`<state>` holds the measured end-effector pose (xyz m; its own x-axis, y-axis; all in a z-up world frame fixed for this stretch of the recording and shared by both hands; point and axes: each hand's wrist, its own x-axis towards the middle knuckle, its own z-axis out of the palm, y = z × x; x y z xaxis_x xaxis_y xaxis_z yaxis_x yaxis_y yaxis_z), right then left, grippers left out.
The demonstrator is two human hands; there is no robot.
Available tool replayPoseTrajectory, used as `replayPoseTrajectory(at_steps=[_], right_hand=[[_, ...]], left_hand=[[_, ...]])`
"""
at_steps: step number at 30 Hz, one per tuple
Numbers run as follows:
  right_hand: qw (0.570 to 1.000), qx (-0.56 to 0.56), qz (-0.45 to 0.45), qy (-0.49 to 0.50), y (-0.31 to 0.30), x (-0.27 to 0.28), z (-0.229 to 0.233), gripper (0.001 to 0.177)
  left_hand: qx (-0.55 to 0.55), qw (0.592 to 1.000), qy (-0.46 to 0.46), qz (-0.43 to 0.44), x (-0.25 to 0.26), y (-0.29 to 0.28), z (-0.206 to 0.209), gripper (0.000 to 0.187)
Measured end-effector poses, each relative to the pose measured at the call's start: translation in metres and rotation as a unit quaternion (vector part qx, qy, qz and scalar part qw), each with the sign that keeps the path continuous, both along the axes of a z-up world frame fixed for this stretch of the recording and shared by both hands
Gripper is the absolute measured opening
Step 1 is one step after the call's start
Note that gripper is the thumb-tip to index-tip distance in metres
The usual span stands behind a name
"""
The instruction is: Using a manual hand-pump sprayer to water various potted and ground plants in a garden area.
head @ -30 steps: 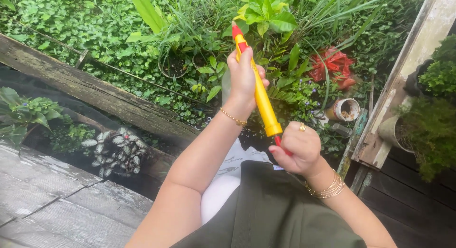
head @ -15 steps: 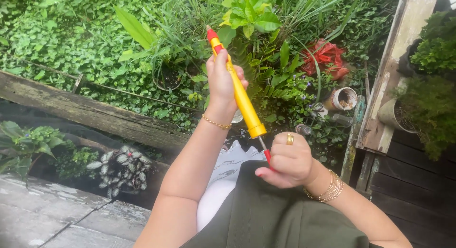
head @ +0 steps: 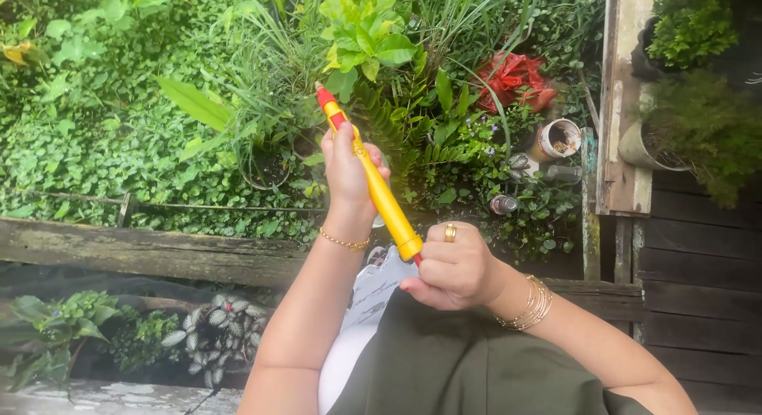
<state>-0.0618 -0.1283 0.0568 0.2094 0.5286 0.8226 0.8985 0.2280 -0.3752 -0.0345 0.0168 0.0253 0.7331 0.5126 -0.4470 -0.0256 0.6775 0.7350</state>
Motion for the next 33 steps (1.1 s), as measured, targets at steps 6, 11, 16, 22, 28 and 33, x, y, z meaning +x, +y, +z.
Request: replayPoseTrajectory(at_steps=[6,11,16,22,28,33], right_hand=[[1.000,0.011,-0.012,-0.013,0.002,-0.007,0.009,0.035],[1.000,0.009,-0.019,-0.016,0.004,-0.001,-0.001,0.034],[1.000,0.016,0.015,0.008,-0.002,-0.010,0.002,0.033],[1.000,0.014,0.009,-0.009,0.003,0.001,-0.004,0.032],[0.999,-0.018,0.042,-0.029,-0.009,0.006,0.002,0.034],[0.996,-0.013,0.083,-0.017,-0.005,0.020,-0.013,0.033]], left_hand=[[0.007,1.000,-0.002,-0.001,0.002,0.013,-0.016,0.035],[-0.010,1.000,0.002,0.007,-0.001,0.001,-0.008,0.033],[-0.011,1.000,0.000,0.005,0.001,0.008,-0.006,0.031],[-0.023,1.000,-0.004,-0.013,0.003,-0.006,-0.012,0.033],[-0.049,0.997,-0.012,0.064,0.007,-0.002,-0.009,0.032],[-0.034,0.996,-0.017,0.081,-0.004,-0.003,0.007,0.037]])
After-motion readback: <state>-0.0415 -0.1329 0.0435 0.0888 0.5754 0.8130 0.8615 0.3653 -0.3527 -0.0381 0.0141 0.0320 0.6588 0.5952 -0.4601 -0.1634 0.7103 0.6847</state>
